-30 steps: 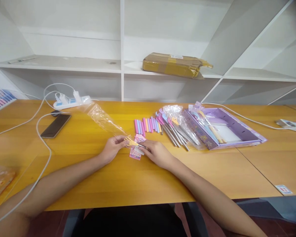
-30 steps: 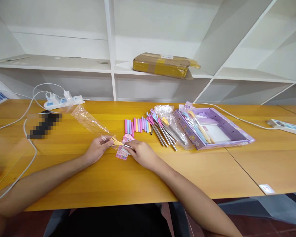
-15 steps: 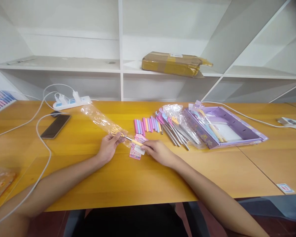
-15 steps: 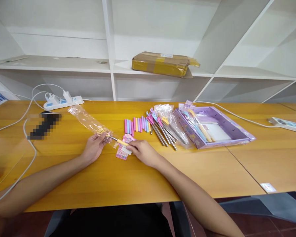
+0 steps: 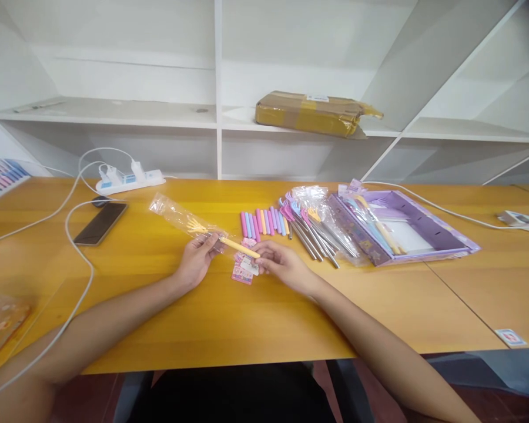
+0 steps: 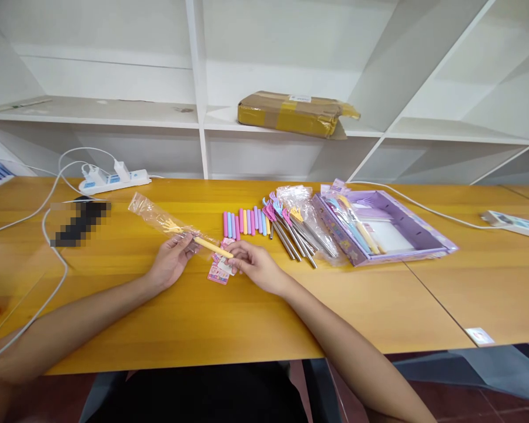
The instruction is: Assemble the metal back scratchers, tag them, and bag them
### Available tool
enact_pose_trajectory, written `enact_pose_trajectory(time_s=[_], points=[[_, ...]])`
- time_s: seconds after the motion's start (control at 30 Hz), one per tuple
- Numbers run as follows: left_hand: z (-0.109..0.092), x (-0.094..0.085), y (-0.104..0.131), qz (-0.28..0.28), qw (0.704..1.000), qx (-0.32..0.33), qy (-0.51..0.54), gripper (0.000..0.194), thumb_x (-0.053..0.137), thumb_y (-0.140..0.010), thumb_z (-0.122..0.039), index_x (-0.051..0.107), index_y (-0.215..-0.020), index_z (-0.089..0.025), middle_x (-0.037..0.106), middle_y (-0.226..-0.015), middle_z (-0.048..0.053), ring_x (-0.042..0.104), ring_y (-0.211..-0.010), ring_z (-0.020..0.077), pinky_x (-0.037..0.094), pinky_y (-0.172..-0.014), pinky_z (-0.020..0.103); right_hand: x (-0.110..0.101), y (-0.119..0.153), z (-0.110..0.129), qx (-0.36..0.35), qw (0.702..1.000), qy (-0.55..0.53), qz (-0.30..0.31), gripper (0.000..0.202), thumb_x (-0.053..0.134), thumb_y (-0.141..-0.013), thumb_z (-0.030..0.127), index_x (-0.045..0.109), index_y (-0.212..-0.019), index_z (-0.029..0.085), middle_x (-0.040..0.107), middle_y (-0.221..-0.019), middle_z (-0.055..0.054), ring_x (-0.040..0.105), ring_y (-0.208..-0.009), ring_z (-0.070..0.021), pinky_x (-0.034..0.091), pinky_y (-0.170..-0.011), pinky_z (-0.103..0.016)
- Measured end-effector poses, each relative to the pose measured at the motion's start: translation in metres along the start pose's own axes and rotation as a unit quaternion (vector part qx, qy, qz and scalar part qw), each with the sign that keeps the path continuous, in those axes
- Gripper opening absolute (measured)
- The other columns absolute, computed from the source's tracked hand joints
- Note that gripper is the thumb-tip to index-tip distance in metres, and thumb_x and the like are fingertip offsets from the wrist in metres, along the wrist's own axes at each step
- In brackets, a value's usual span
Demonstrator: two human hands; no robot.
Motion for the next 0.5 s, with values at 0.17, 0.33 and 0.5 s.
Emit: enact_pose_trajectory(time_s=[0.17, 0.33, 0.5], points=[[0.008, 0.013, 0.012, 0.065, 0.995, -0.026, -0.065, 0.036, 0.092, -0.074, -0.043, 0.083, -0.092, -0.013, 0.079, -0.091, 0.009, 0.07, -0.085, 0.0192, 0.058, -0.083, 0.032, 0.006, -0.003, 0.001, 0.001, 0.999, 0.038, -0.001, 0.043, 0.085, -0.079, 0.054, 0.065, -0.095, 0.019, 0.07, -0.079, 0.0, 0.064, -0.071, -0.0149, 0.054, -0.07, -0.03], [0.018, 0.043, 0.037, 0.198, 0.962, -0.048, -0.182, 0.026, 0.085, -0.082, -0.041, 0.084, -0.094, -0.018, 0.08, -0.094, 0.011, 0.073, -0.088, 0.0259, 0.058, -0.088, 0.038, 0.013, -0.002, 0.005, -0.022, 0.996, 0.071, -0.048, 0.053, 0.089, -0.072, 0.06, 0.054, -0.084, 0.022, 0.062, -0.074, 0.003, 0.057, -0.064, -0.013, 0.048, -0.061, -0.027], [0.02, 0.055, 0.047, 0.27, 0.938, -0.05, -0.213, 0.024, 0.077, -0.09, -0.043, 0.083, -0.094, -0.02, 0.08, -0.09, 0.01, 0.074, -0.086, 0.0265, 0.058, -0.085, 0.038, 0.011, 0.0, 0.011, -0.076, 0.984, 0.148, -0.067, 0.054, 0.088, -0.074, 0.06, 0.051, -0.089, 0.023, 0.055, -0.08, 0.004, 0.05, -0.062, -0.0113, 0.045, -0.058, -0.025]])
Point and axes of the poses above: each hand's wrist, its own y-axis away from the middle knuckle, its own x-axis out of the palm, z = x × y, the point moved 8 cm from there along -y, towards the middle knuckle
